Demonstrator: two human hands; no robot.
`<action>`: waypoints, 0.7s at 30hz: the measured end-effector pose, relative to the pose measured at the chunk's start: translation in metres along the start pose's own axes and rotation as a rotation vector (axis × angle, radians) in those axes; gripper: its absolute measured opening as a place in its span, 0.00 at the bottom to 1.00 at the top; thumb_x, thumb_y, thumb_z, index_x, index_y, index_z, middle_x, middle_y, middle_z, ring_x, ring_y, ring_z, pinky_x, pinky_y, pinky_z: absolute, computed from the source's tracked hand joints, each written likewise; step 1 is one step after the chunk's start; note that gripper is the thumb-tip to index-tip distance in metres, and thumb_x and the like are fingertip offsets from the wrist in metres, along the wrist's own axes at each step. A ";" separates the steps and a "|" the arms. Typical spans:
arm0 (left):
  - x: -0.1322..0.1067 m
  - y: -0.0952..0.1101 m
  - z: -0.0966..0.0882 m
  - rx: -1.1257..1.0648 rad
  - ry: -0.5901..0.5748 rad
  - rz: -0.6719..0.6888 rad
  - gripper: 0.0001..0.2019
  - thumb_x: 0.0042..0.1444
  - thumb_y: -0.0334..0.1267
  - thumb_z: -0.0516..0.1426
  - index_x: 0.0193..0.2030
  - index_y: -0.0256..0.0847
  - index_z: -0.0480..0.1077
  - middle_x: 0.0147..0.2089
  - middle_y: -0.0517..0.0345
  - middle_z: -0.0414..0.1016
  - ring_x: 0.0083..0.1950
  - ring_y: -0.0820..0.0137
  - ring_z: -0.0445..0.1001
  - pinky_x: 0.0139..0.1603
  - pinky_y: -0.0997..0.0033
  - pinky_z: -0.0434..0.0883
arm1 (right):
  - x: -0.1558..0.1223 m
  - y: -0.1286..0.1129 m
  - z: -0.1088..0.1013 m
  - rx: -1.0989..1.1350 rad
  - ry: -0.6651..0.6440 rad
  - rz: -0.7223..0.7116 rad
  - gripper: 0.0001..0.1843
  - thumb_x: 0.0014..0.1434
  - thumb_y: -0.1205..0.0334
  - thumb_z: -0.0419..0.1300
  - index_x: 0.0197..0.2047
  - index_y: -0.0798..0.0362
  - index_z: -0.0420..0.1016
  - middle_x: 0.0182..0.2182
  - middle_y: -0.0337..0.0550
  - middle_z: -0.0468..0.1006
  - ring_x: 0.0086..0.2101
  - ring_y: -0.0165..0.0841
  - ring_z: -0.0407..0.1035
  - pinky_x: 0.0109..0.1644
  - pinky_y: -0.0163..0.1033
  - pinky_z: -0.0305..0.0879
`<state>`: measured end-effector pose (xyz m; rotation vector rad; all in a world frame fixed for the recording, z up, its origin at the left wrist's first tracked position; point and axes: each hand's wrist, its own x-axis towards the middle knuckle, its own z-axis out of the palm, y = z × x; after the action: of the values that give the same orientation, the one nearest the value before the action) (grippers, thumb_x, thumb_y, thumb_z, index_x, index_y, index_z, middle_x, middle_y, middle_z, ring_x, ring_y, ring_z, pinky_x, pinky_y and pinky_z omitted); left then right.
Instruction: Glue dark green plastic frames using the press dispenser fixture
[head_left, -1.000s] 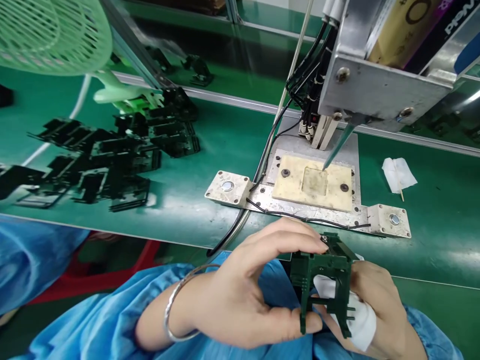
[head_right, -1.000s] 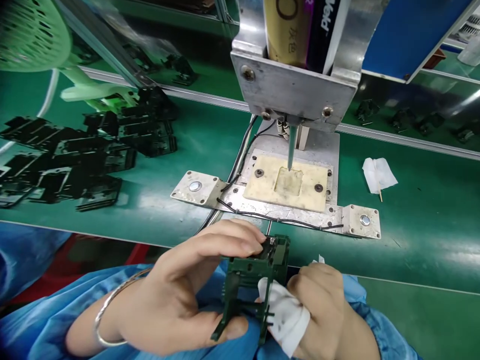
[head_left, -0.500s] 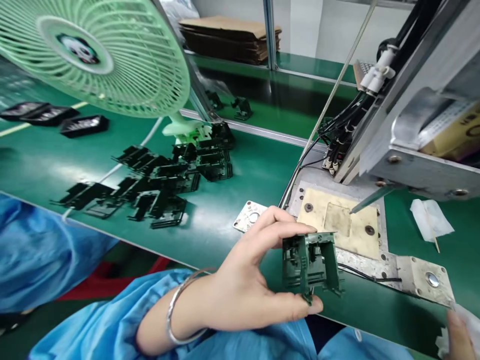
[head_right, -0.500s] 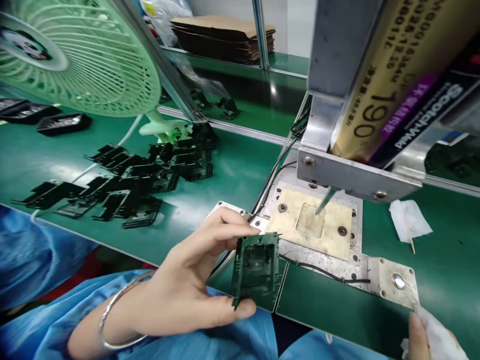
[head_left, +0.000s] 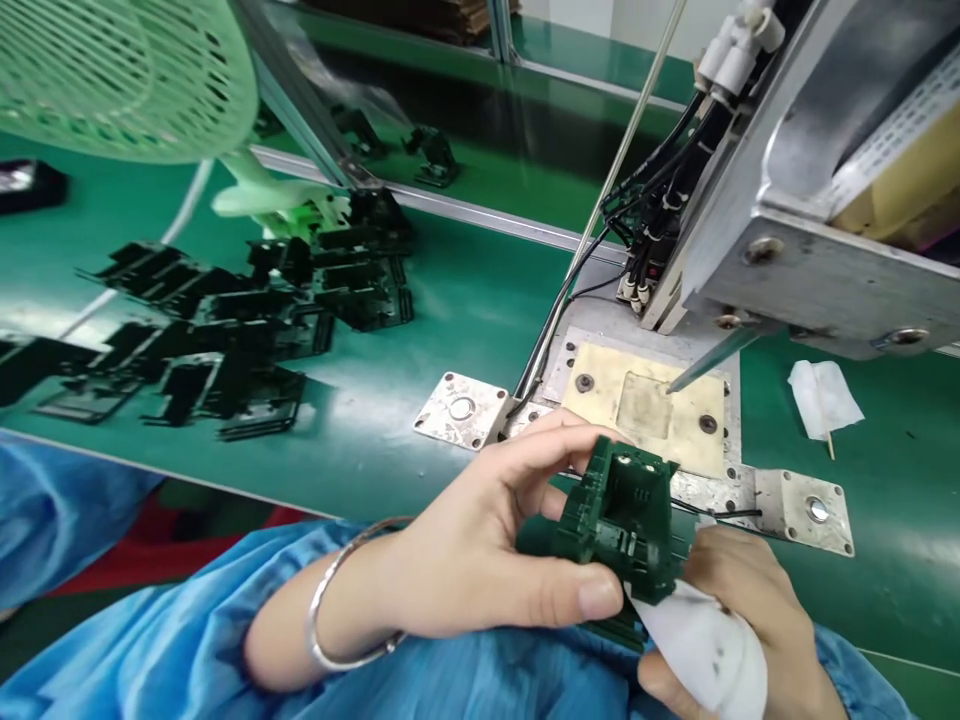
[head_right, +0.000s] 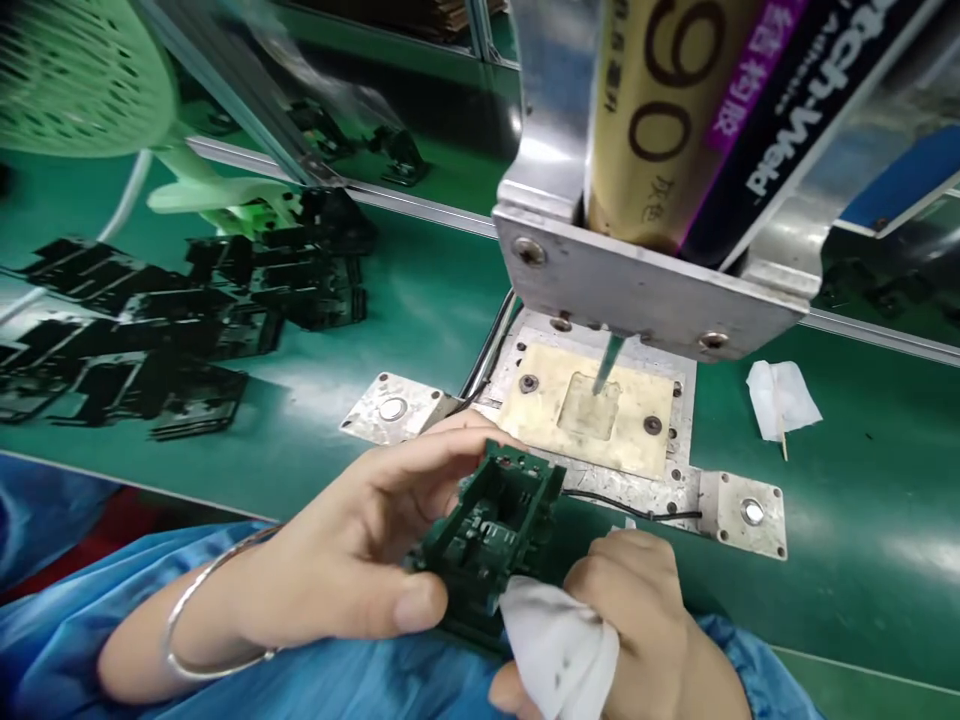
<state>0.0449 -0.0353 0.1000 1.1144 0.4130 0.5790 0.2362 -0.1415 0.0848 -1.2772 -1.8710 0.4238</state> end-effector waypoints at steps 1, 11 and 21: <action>-0.001 0.000 0.000 -0.014 -0.002 -0.012 0.20 0.51 0.42 0.68 0.51 0.48 0.75 0.47 0.53 0.64 0.43 0.64 0.73 0.40 0.72 0.77 | 0.001 0.001 0.001 -0.009 -0.002 -0.022 0.16 0.68 0.47 0.56 0.35 0.51 0.66 0.22 0.37 0.65 0.22 0.33 0.65 0.25 0.38 0.62; 0.000 -0.001 0.001 0.091 -0.008 0.012 0.22 0.48 0.40 0.69 0.52 0.46 0.74 0.45 0.52 0.64 0.38 0.68 0.73 0.36 0.75 0.77 | -0.006 0.007 0.004 -0.160 0.123 -0.180 0.19 0.68 0.55 0.56 0.26 0.53 0.62 0.20 0.37 0.60 0.18 0.30 0.58 0.21 0.37 0.54; 0.001 -0.006 0.002 0.158 0.014 0.103 0.26 0.45 0.32 0.69 0.52 0.51 0.73 0.44 0.55 0.63 0.43 0.67 0.72 0.42 0.71 0.76 | -0.029 0.020 0.012 -0.123 0.077 -0.027 0.15 0.63 0.48 0.62 0.35 0.51 0.70 0.23 0.39 0.66 0.20 0.35 0.65 0.23 0.40 0.63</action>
<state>0.0483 -0.0377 0.0947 1.2891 0.4211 0.6539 0.2438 -0.1566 0.0519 -1.3288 -1.8705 0.2449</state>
